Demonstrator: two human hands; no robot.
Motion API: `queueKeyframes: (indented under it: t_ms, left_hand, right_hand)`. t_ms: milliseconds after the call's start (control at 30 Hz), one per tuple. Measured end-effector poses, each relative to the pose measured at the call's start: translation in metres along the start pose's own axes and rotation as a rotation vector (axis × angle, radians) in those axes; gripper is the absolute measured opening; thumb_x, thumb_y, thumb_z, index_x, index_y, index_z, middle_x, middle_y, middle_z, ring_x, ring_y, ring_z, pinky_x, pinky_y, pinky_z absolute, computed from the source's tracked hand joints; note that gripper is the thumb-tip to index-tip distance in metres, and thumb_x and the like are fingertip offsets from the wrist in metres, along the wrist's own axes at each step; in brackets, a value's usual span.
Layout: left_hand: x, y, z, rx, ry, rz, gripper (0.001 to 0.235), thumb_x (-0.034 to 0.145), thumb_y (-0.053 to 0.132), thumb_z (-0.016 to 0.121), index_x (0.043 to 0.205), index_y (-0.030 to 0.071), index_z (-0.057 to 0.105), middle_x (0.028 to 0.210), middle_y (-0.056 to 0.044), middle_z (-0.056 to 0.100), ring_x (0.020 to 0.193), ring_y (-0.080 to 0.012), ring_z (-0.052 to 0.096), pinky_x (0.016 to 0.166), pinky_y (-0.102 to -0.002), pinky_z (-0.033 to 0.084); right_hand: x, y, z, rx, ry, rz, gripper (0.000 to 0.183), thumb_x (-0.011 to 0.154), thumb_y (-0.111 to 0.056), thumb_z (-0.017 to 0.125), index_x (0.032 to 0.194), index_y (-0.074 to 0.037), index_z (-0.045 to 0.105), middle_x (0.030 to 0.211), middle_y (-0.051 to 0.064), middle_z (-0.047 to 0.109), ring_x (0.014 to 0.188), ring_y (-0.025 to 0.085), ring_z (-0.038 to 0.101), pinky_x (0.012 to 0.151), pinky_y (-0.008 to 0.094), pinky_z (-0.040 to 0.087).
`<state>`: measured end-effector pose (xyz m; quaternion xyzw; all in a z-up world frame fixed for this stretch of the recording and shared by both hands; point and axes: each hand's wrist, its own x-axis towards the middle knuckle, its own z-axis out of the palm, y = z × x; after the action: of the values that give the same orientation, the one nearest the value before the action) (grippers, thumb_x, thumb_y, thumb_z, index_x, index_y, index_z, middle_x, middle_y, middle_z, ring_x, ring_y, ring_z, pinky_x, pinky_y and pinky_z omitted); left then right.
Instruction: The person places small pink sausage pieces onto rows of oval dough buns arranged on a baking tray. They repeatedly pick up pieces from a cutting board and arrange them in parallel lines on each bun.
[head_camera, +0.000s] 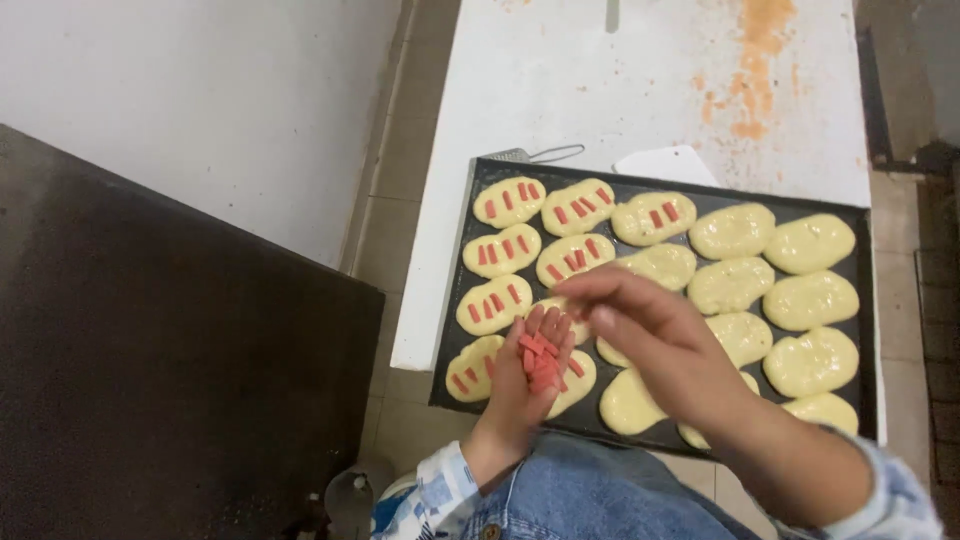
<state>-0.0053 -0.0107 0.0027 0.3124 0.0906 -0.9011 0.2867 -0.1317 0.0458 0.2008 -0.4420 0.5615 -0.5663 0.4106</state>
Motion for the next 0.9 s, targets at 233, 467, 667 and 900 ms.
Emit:
queueKeyframes:
  t_ms: [233, 467, 667, 900]
  left_hand:
    - [0.022, -0.013, -0.011, -0.056, -0.092, -0.033, 0.034, 0.102, 0.04, 0.055, 0.121, 0.014, 0.069, 0.128, -0.008, 0.069, 0.124, -0.025, 0.063, 0.111, -0.041, 0.048]
    - [0.098, -0.011, -0.103, 0.009, -0.158, -0.06, 0.039, 0.102, 0.052, 0.047, 0.121, 0.024, 0.068, 0.127, -0.003, 0.069, 0.125, -0.0225, 0.061, 0.113, -0.039, 0.045]
    - [0.013, -0.001, -0.016, 0.022, -0.138, -0.025, 0.039, 0.101, 0.044, 0.054, 0.131, 0.022, 0.066, 0.134, -0.005, 0.068, 0.117, -0.0217, 0.066, 0.089, -0.025, 0.056]
    - [0.005, -0.006, -0.014, 0.03, -0.081, -0.008, 0.041, 0.102, 0.039, 0.054, 0.133, 0.013, 0.065, 0.132, -0.01, 0.068, 0.12, -0.0281, 0.064, 0.103, -0.038, 0.054]
  right_hand:
    - [-0.025, 0.013, 0.009, -0.375, -0.044, -0.064, 0.037, 0.086, -0.017, 0.064, 0.121, -0.006, 0.069, 0.098, 0.013, 0.069, 0.087, 0.027, 0.062, 0.077, 0.043, 0.053]
    - [-0.017, 0.037, 0.027, -0.987, -0.258, -0.211, 0.05, 0.077, -0.04, 0.079, 0.121, -0.021, 0.063, 0.099, 0.005, 0.061, 0.073, 0.033, 0.062, 0.06, 0.05, 0.049]
    - [0.001, 0.146, 0.003, -1.157, -0.244, 0.022, 0.028, 0.086, -0.053, 0.071, 0.105, -0.032, 0.069, 0.091, -0.012, 0.058, 0.089, 0.015, 0.059, 0.072, 0.032, 0.049]
    - [-0.007, 0.139, 0.015, -0.9, -0.134, 0.057, 0.014, 0.085, -0.027, 0.075, 0.098, -0.02, 0.077, 0.088, 0.0, 0.07, 0.094, 0.026, 0.066, 0.086, 0.039, 0.053]
